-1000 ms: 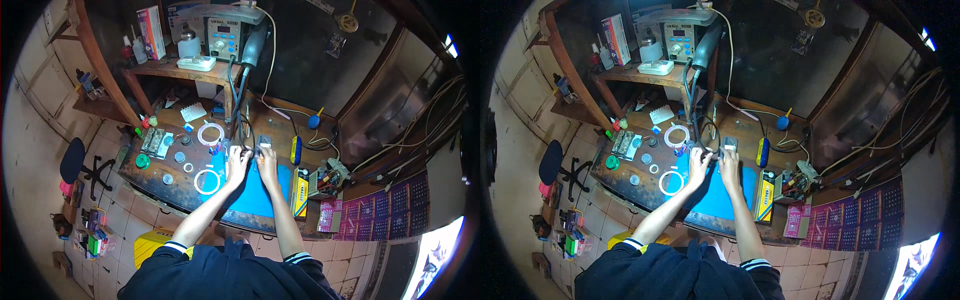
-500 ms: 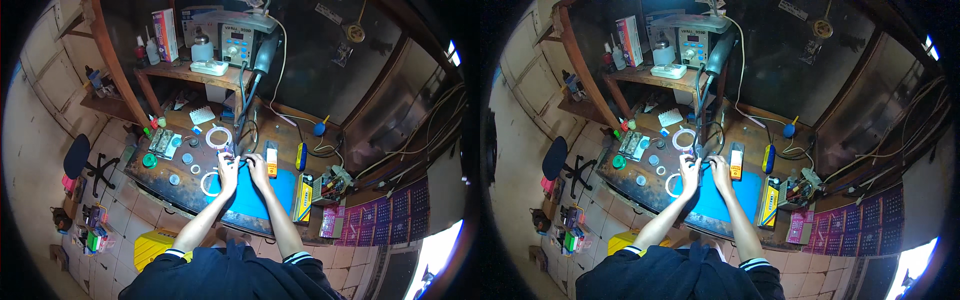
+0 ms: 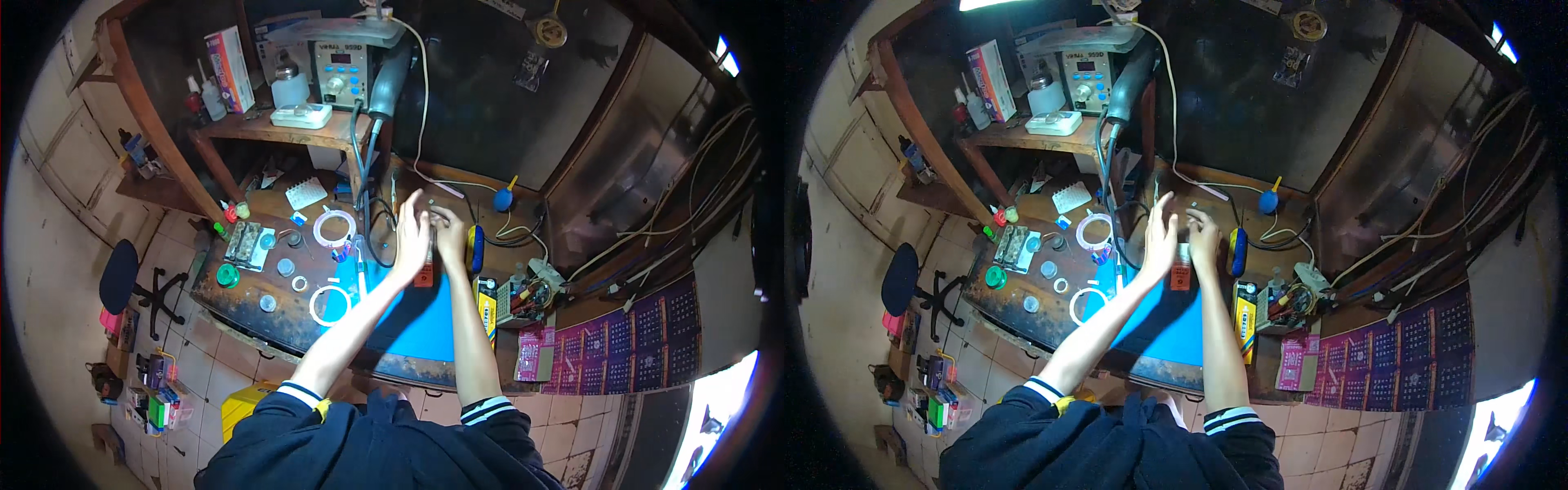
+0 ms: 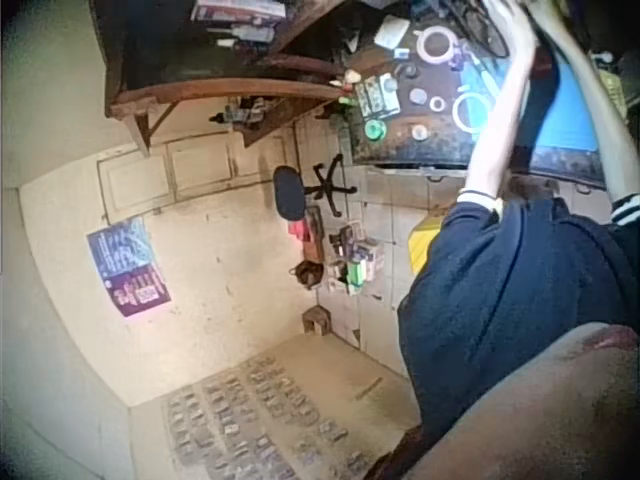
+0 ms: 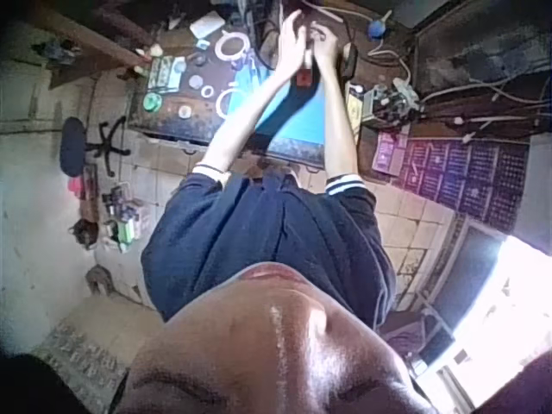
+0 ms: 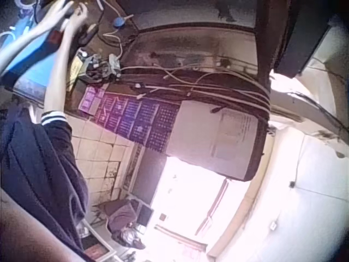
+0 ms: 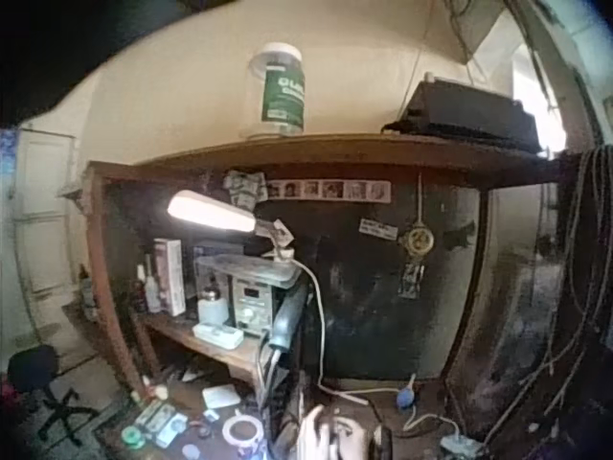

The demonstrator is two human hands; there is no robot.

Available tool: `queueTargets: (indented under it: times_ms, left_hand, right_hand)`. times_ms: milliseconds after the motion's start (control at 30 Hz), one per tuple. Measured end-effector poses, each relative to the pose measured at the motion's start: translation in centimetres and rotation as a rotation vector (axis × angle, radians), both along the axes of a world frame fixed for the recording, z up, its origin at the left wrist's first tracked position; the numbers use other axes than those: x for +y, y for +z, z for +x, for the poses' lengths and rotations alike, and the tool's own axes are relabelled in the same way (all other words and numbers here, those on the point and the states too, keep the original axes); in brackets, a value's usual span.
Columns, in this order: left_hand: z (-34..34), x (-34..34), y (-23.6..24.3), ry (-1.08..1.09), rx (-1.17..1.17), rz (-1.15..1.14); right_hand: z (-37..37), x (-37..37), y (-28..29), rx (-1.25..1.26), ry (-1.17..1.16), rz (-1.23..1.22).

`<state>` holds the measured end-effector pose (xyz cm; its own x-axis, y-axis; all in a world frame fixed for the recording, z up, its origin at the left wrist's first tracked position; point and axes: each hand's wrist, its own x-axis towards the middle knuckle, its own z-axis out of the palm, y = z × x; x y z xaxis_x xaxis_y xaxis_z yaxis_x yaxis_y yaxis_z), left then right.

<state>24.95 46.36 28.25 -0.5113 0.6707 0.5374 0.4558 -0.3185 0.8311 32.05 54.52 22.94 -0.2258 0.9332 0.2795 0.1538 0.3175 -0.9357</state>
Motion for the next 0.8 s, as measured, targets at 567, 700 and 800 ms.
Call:
queueTargets:
  times_ms: [567, 700, 800]
  left_hand:
    - [-8.0, 6.7, -8.8, 0.257, 0.093, -0.506]
    - [-8.0, 5.7, -7.9, 0.214, 0.103, -0.877]
    - [-7.6, 5.4, -6.9, 0.23, 0.218, -0.858]
  right_hand:
    - [-7.5, 3.6, -4.7, -0.288, 0.145, -0.126]
    - [-8.4, 3.1, -4.5, -0.387, 0.027, -0.061]
    - [-8.6, 2.9, -5.0, -0.416, -0.046, 0.114]
